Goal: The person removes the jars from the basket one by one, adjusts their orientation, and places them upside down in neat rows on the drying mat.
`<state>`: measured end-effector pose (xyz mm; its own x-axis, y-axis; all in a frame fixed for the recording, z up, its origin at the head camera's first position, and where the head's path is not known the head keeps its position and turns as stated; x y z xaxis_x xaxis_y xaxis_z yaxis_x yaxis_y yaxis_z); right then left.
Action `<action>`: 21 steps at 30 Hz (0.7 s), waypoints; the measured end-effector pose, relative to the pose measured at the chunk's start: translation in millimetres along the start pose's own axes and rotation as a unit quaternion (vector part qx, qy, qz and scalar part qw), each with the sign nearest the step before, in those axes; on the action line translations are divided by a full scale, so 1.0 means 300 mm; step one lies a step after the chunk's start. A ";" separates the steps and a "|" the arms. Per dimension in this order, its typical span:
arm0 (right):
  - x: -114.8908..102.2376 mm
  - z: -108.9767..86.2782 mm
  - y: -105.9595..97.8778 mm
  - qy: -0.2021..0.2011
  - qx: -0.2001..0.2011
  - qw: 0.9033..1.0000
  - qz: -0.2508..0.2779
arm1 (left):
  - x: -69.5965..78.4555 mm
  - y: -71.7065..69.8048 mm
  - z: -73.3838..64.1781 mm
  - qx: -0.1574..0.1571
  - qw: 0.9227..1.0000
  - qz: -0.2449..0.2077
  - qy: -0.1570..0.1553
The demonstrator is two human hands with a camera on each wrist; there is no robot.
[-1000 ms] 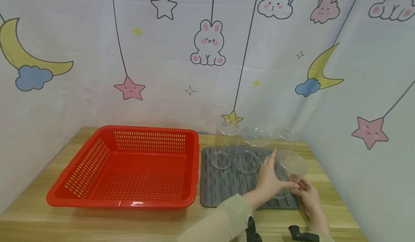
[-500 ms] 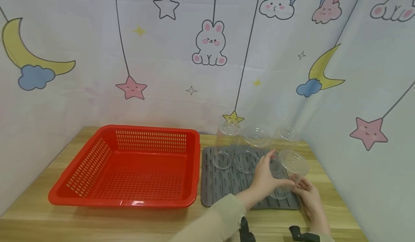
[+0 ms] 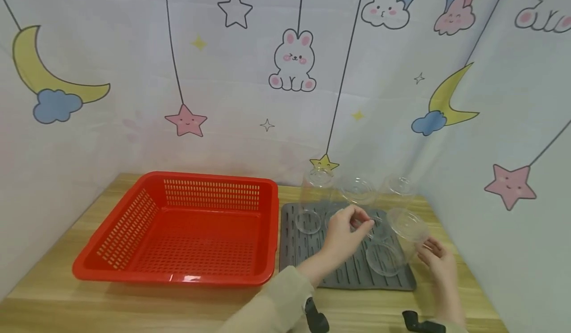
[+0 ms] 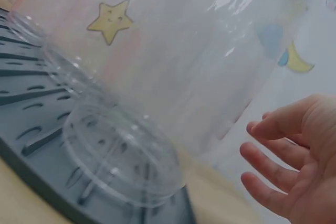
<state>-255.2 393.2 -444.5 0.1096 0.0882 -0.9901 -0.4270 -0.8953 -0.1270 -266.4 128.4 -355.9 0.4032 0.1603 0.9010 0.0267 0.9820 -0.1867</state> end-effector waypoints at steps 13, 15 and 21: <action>-0.314 -0.126 -0.067 -0.214 0.164 0.960 0.081 | 0.109 -0.319 -0.006 0.096 0.980 0.134 0.110; -0.350 -0.149 -0.067 -0.244 0.171 0.952 0.067 | 0.117 -0.361 -0.011 0.109 0.969 0.179 0.132; -0.427 -0.216 -0.034 -0.298 0.195 0.933 -0.058 | 0.121 -0.476 -0.028 0.143 0.921 0.310 0.185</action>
<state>-206.8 362.7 -312.5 -0.2926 0.5062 -0.8113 -0.7499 -0.6479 -0.1337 -248.0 -6.7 -299.8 0.5449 0.7072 0.4505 -0.5350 0.7069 -0.4626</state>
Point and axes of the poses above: each hand's wrist, its own z-axis towards the middle knuckle, its own y-axis out of the palm, x = y × z, the point moved 6 cm from there along z, towards the middle knuckle, and after that the axes turned 6 degrees about x, right-handed, at the moved point
